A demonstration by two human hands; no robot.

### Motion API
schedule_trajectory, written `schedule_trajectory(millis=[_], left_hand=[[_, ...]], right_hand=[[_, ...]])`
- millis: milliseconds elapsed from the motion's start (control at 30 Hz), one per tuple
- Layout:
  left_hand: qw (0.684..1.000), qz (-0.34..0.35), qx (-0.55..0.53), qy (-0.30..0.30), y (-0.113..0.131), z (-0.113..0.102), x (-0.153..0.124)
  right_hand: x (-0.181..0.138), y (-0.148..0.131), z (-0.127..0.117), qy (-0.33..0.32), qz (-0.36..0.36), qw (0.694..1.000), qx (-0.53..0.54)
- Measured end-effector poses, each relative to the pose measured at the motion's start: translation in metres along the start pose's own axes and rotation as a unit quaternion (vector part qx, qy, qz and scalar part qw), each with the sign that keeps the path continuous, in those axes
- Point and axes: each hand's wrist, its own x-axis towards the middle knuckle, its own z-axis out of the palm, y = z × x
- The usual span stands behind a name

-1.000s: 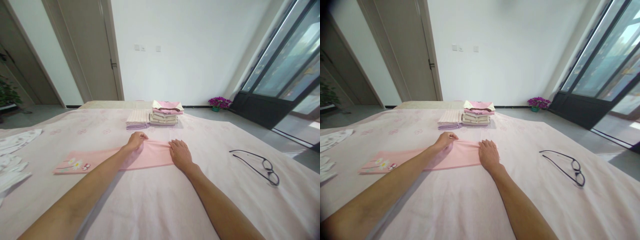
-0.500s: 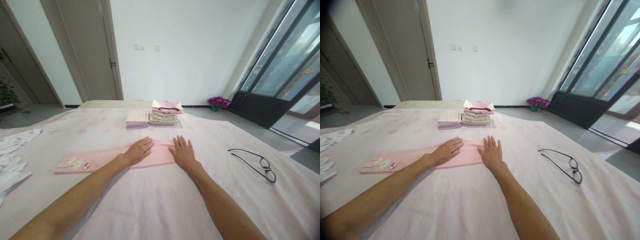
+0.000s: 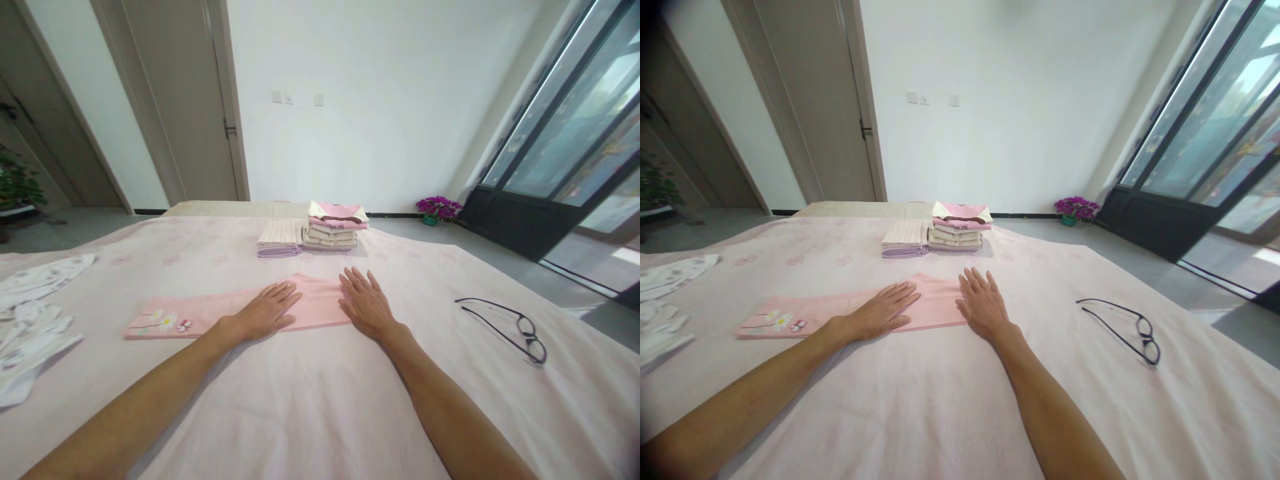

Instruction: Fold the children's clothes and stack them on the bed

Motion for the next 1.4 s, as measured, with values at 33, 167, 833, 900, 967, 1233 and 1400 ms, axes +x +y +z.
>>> schedule_trajectory(millis=[33,167,833,900,967,1233,1400], left_hand=[[1.000,-0.003,0.001,0.000,0.001,0.000,-0.001],[1.000,-0.008,0.002,0.002,0.006,-0.007,-0.006],[0.834,-0.509,-0.012,0.213,-0.110,-0.038,-0.189],[0.799,-0.568,-0.004,0.198,-0.124,-0.040,-0.210],[0.789,-0.593,-0.010,0.160,-0.131,-0.042,-0.222],[0.798,-0.581,-0.116,0.106,-0.130,-0.050,-0.224],[0.791,-0.561,-0.217,0.115,-0.142,-0.050,-0.233]], right_hand=[[-0.001,-0.002,0.000,-0.015,-0.028,0.999,0.014],[-0.003,-0.005,0.011,-0.050,-0.028,0.998,0.038],[-0.001,0.003,0.031,-0.010,-0.027,0.999,0.018],[0.000,0.003,0.031,-0.011,-0.021,0.999,0.029],[0.001,0.002,0.030,-0.014,-0.010,0.999,0.042],[0.000,0.003,0.020,0.038,0.119,0.992,0.030],[-0.002,0.002,0.016,0.048,0.219,0.974,-0.026]])
